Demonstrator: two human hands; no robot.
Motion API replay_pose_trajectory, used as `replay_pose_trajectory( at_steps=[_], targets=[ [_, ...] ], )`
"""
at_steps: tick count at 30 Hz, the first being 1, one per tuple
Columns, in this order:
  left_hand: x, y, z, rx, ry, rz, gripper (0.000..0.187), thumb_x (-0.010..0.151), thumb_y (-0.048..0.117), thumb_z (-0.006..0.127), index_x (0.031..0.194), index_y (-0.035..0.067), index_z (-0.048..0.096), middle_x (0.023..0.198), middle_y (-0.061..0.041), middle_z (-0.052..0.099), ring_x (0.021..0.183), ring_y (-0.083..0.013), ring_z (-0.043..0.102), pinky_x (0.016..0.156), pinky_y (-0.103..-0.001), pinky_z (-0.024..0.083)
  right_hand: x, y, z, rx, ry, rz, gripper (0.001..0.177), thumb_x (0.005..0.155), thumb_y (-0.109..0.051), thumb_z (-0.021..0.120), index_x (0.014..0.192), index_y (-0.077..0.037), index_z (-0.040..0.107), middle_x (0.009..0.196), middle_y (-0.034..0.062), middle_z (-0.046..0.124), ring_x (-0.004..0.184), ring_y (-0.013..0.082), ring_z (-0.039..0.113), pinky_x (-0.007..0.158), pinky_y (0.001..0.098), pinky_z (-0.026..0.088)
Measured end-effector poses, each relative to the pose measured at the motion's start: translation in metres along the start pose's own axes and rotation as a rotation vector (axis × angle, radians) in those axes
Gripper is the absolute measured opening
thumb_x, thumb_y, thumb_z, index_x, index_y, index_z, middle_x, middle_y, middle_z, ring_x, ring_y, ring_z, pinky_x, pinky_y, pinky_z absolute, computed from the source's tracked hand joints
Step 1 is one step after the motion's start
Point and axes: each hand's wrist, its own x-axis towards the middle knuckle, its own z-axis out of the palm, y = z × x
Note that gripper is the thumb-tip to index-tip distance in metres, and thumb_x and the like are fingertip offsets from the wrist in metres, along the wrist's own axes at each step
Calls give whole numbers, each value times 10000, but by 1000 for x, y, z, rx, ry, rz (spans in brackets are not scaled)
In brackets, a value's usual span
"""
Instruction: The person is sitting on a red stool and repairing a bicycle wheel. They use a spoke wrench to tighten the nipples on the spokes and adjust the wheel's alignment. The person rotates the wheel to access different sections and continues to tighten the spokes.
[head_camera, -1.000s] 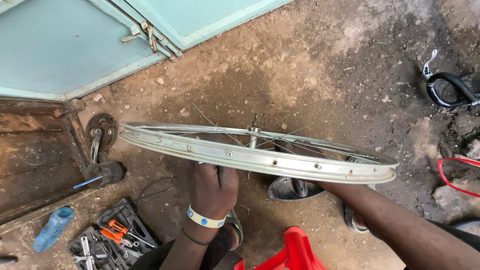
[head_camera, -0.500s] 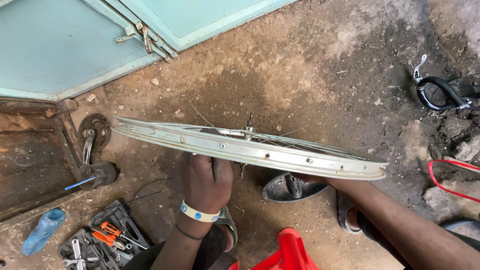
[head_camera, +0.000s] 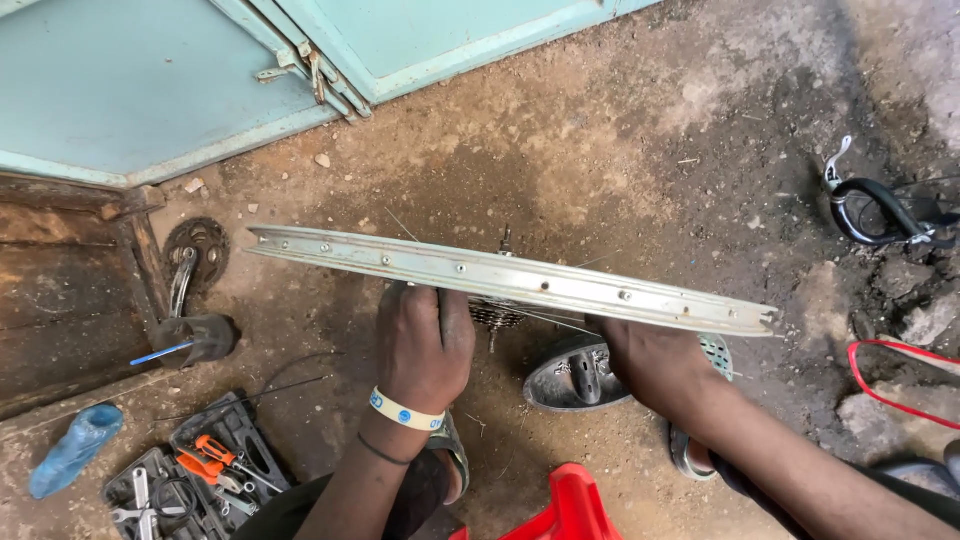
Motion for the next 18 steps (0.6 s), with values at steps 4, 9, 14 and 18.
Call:
replay_pose_trajectory(
  at_steps=[4, 9, 14, 18],
  targets=[
    [19, 4, -15, -259, -125, -329, 232, 962, 11, 462, 738, 16, 523, 638, -200, 371, 562, -411, 422, 504, -423, 337, -21, 9, 5, 821, -182, 81, 936, 869, -564, 195, 1646, -67, 39, 1535, 178, 158, 1364, 405, 116, 1056, 624, 184],
    [18, -3, -12, -465, -197, -522, 184, 936, 38, 437, 752, 40, 425, 648, -191, 412, 606, -383, 408, 578, -482, 281, -63, 33, 23, 1848, -171, 550, 1314, 464, -60, 925, 1580, -136, 235, 711, 19, 639, 577, 217, 543, 507, 383, 477],
    [31, -9, -17, -579, -128, -542, 199, 1011, 39, 438, 1153, -11, 567, 1052, -216, 665, 984, -394, 642, 834, -471, 497, -98, 69, 43, 1976, -376, 783, 157, 980, -283, 483, 960, -314, 636, 875, -63, 711, 598, 327, 722, 473, 450, 528],
    [34, -10, -13, -596, -113, -519, 264, 1042, 63, 453, 1270, 5, 572, 1221, -229, 613, 1154, -417, 615, 965, -486, 530, -105, 80, 53, 1945, 42, 1148, 164, 933, -352, 661, 934, -188, 650, 892, 18, 716, 841, 312, 701, 571, 486, 564]
  ],
)
